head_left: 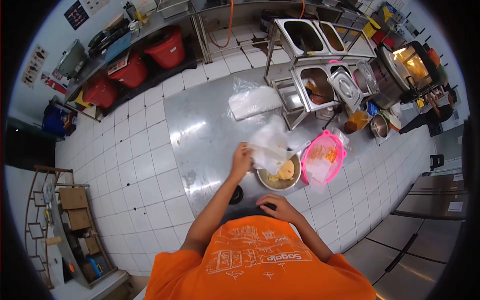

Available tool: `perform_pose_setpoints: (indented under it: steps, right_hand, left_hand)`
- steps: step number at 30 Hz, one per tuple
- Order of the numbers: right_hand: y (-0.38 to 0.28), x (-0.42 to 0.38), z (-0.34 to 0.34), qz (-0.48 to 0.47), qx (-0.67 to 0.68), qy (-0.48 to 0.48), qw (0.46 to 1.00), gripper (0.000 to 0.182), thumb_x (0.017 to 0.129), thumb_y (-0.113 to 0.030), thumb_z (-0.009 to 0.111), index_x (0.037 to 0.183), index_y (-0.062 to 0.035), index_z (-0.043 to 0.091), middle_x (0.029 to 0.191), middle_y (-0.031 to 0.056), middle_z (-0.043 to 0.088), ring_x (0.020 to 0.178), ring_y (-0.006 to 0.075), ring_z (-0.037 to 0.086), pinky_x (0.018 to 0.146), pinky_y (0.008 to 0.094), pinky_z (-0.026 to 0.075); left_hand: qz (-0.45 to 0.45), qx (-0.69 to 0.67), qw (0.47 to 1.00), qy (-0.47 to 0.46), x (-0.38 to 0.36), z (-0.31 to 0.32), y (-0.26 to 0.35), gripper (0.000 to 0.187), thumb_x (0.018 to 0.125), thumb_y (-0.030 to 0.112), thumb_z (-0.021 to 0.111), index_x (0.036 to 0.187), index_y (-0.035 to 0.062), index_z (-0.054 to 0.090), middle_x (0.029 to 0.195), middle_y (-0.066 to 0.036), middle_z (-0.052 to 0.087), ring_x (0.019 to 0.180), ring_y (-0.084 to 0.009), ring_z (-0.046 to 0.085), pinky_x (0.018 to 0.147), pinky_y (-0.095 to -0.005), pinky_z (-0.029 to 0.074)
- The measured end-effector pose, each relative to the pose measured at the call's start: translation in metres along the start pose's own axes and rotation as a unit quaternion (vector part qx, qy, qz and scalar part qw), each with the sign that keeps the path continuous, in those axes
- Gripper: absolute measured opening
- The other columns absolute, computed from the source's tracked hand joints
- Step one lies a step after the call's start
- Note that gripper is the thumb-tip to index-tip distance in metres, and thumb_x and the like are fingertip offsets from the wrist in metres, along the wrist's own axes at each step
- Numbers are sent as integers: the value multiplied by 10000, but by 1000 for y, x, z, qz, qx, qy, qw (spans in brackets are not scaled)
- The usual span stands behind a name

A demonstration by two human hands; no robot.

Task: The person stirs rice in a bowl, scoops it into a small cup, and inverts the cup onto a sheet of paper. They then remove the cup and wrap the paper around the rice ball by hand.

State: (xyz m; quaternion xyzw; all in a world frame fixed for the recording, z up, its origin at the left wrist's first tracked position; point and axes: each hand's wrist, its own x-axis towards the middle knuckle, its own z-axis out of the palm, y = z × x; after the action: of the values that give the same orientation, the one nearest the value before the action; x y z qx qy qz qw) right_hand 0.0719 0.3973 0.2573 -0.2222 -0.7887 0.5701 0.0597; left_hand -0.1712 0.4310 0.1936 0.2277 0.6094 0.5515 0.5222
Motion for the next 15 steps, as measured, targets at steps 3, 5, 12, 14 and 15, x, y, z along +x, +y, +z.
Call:
perform_pose_setpoints:
  steps: [3,5,12,14,15]
  right_hand:
    - [-10,21,-33,17,45,22,999,187,967,-150,670,1116,-45,715,1095,75,707,1012,177,682,866,336,549]
    - [-1,51,-63,45,50,75,995,190,970,-179,666,1108,-56,713,1018,83,727,912,192,701,818,326,555]
    - [129,214,-158,162,-241,282,914,174,904,-70,595,1063,-9,633,985,225,714,938,391,703,812,478,553]
    - [168,248,-161,228,-317,310,867,121,889,-49,604,1003,-10,604,955,228,706,944,425,685,801,484,542]
    - [177,251,-158,210,-284,325,877,121,877,-32,606,997,-14,594,934,223,700,941,433,677,796,491,533]
  left_hand:
    - [30,-242,958,149,31,-71,-6,300,978,130,603,1263,108,509,1086,-77,643,890,-193,646,703,-355,577]
    - [55,-278,938,198,59,-135,-24,356,972,104,598,1305,96,472,1136,-101,619,940,-231,648,720,-368,575]
    - [30,-250,897,364,151,-210,-9,436,1000,126,560,1364,72,326,1203,-148,566,882,-231,656,685,-361,587]
    - [-16,-192,910,368,141,-201,3,448,993,118,561,1370,63,323,1175,-139,554,832,-208,624,645,-342,556]
    - [-19,-183,896,405,132,-191,0,453,989,119,563,1373,69,327,1142,-128,549,810,-189,596,626,-334,529]
